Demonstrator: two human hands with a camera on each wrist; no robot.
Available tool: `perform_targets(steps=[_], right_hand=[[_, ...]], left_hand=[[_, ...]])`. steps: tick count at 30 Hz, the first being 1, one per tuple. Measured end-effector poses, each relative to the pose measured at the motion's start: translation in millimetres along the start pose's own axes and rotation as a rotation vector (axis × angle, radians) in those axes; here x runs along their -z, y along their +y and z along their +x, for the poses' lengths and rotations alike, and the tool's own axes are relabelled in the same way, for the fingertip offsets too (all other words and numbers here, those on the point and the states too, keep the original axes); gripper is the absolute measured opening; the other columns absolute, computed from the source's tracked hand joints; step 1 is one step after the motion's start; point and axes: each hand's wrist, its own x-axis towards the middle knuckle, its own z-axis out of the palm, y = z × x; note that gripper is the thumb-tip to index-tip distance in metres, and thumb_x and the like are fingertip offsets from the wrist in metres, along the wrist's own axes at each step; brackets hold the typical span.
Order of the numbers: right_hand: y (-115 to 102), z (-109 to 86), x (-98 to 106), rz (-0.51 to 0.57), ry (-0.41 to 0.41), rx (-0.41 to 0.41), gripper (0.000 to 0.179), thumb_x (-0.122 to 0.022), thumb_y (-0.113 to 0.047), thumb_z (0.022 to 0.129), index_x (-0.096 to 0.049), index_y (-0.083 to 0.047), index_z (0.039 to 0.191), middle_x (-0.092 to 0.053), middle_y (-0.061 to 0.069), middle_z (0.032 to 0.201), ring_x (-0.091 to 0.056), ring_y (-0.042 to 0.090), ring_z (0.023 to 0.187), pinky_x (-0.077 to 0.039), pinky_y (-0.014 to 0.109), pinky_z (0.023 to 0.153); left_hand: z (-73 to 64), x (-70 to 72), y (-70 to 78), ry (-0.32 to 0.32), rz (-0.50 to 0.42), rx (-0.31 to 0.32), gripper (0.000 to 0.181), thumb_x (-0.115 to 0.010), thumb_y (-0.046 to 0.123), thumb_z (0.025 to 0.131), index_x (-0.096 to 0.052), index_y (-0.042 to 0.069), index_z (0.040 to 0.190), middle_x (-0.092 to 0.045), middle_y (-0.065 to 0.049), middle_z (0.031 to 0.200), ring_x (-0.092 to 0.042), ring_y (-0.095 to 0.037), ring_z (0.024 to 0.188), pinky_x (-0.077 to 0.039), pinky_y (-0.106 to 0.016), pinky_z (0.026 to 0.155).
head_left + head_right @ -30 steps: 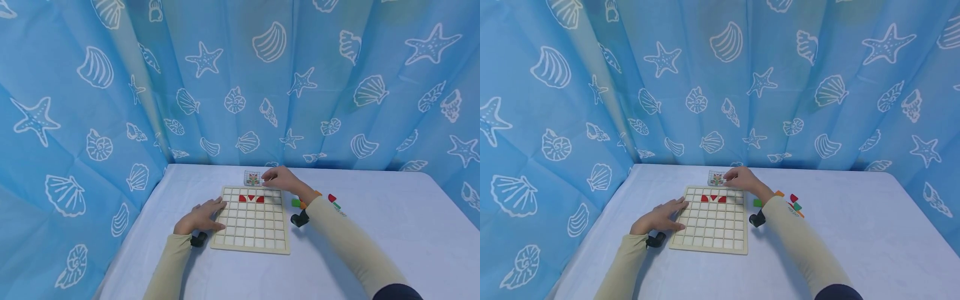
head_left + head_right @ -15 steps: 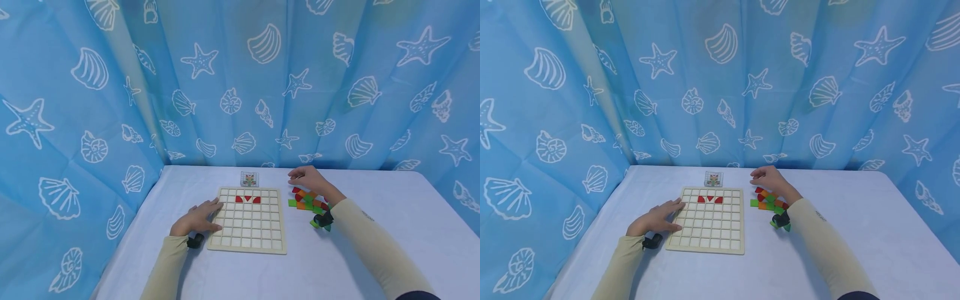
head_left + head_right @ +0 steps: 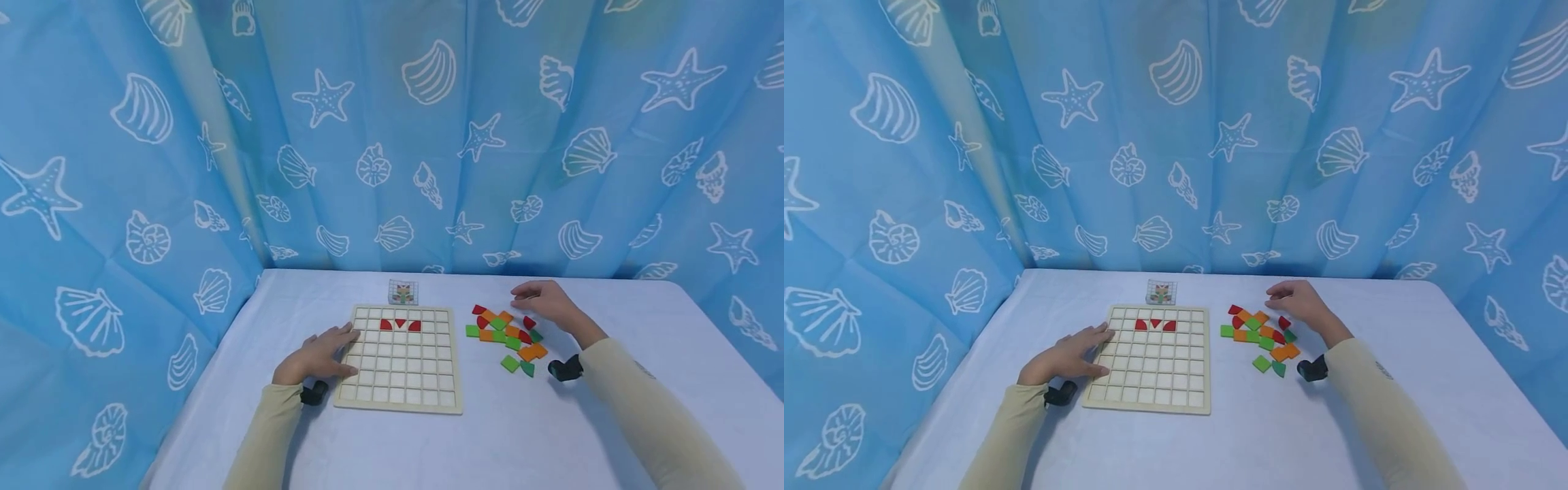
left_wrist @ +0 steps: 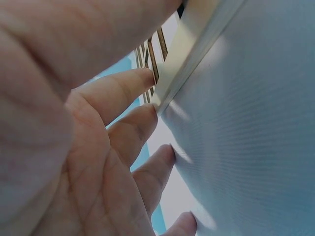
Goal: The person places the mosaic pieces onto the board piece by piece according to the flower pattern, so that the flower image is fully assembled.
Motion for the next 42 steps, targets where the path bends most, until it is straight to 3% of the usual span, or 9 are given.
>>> perform_targets(steps=[10,19,29,36,42], right_hand=[[23,-11.8,0,0.002,-0.008,-0.023,0.046,-0.069,-0.028,0.093,-0.06,-0.003,0.131,-0.063,0.021,0.124,-0.06,0.031,0.108,-0.053,0.046,0.092],[26,-38.7,1,-0.074,-0.049,0.044,0.039,-0.073,-0.026,0.09,-0.068,-0.005,0.122,-0.068,0.016,0.117,-0.062,0.027,0.1,-0.057,0.036,0.082],[29,-69.8,-1,-0.08,-0.122,0.09,0.038,-0.08,-0.02,0.082,-0.07,-0.009,0.117,-0.066,0.017,0.119,-0.06,0.021,0.092,-0.056,0.029,0.072],[28,-72.3,-6,-0.136,-0.103,0.153,0.037,-0.081,-0.019,0.081,-0.071,-0.009,0.116,-0.069,0.013,0.116,-0.058,0.019,0.09,-0.054,0.023,0.07],[32,-71.5,-7,-0.155,-0.1,0.158,0.034,-0.081,-0.013,0.081,-0.071,-0.008,0.113,-0.068,0.013,0.114,-0.057,0.02,0.09,-0.055,0.025,0.071]], left_hand=[[0.5,-0.9,-0.6,0.01,-0.01,0.002,0.081,-0.076,0.038,0.086,-0.036,0.019,0.154,-0.023,-0.005,0.165,-0.019,-0.033,0.152,-0.014,-0.064,0.119],[-1.2,-4.0,-1.0,0.012,-0.006,-0.028,0.08,-0.075,0.038,0.087,-0.036,0.018,0.154,-0.023,-0.007,0.165,-0.019,-0.034,0.152,-0.015,-0.065,0.118],[-3.6,-2.6,0.0,0.021,-0.002,-0.006,0.081,-0.075,0.039,0.086,-0.037,0.018,0.154,-0.023,-0.006,0.165,-0.019,-0.034,0.152,-0.014,-0.064,0.119],[-4.5,0.8,0.8,0.037,-0.007,0.002,0.081,-0.076,0.038,0.085,-0.038,0.018,0.154,-0.025,-0.006,0.164,-0.019,-0.035,0.152,-0.014,-0.065,0.118],[-5.5,-0.3,0.5,0.018,-0.024,-0.008,0.081,-0.076,0.037,0.086,-0.037,0.017,0.154,-0.024,-0.007,0.165,-0.019,-0.035,0.152,-0.014,-0.065,0.118]])
